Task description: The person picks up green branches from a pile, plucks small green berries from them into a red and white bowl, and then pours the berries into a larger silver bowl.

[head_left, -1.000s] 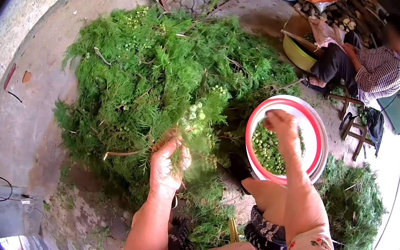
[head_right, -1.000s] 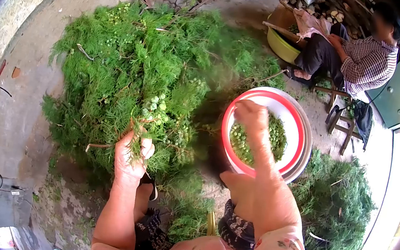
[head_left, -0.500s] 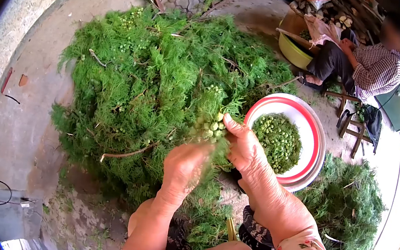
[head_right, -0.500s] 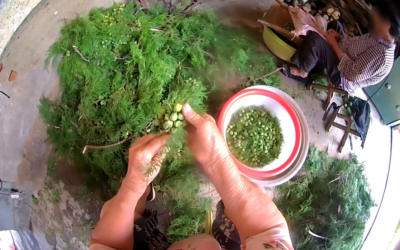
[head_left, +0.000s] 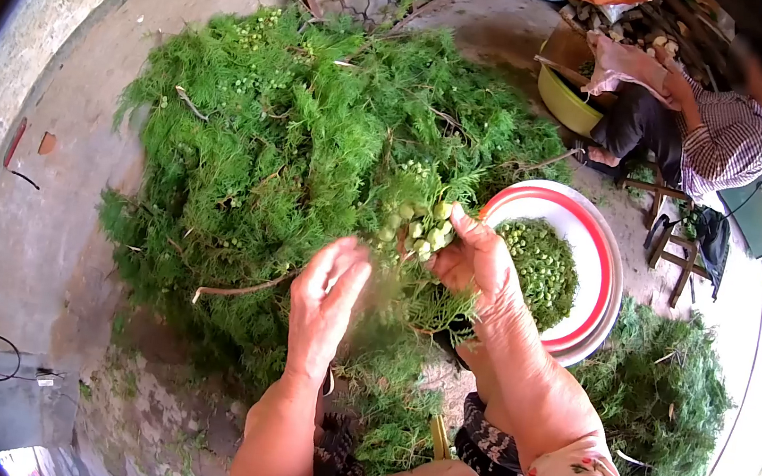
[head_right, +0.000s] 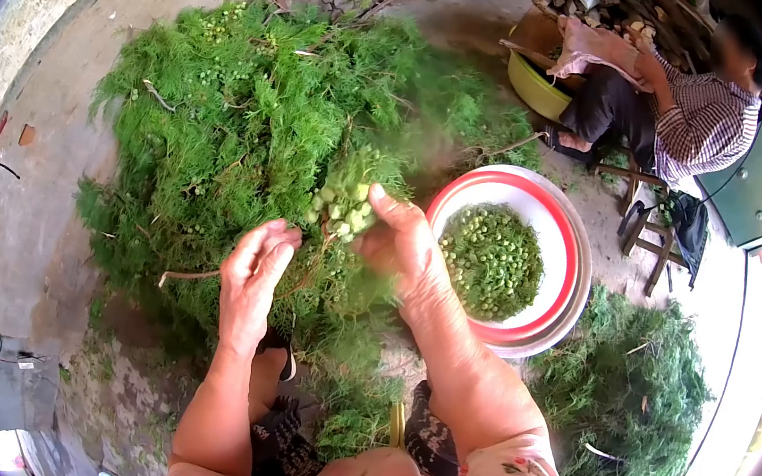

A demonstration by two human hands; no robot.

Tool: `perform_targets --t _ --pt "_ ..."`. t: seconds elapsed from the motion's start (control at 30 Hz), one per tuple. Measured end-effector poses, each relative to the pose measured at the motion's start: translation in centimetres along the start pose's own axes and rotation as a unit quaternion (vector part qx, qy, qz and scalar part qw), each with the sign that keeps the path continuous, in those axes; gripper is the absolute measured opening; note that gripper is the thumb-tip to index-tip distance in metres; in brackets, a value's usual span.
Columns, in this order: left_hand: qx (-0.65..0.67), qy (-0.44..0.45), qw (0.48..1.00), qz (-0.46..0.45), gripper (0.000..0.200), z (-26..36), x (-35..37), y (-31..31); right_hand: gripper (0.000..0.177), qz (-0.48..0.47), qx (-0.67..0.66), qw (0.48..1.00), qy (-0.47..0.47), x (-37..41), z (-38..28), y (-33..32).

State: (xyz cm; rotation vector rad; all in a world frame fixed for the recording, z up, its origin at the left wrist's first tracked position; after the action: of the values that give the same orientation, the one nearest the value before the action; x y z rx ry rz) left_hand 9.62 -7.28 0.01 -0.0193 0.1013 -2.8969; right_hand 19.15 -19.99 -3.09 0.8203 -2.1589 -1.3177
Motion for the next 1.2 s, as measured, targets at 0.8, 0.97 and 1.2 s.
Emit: perform_targets --t 0.8,0.97,1.2 --pt "-0.133 0.044 0.989 -0.044 0.017 -0.1 0.5 1.2 0.029 0.079 0.527 0.815 -0.227 1.3 -6.2 3.0" --pt "-0.265 0.078 0.958 -0.075 0.007 1.4 0.9 2.2 0.045 -0.132 0.768 0.579 -0.24 1.8 -2.2 9.8" --pt "-0.136 -0.01 0.979 -0.154 0.01 0.2 1.3 2.4 0.051 -0.243 0.751 0.609 -0.078 1.7 2.1 8.7"
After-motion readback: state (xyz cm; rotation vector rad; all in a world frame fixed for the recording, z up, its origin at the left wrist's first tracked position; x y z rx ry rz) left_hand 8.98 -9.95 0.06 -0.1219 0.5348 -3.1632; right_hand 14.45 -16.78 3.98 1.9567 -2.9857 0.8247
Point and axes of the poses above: each hand's wrist, its own x-axis away from the middle knuckle, its own y-axis out of the palm, z = x × y, the point moved 10 cm from there along -x, towards the middle knuckle, and after that the axes turned 10 degrees about -z, right-handed, at the moved point
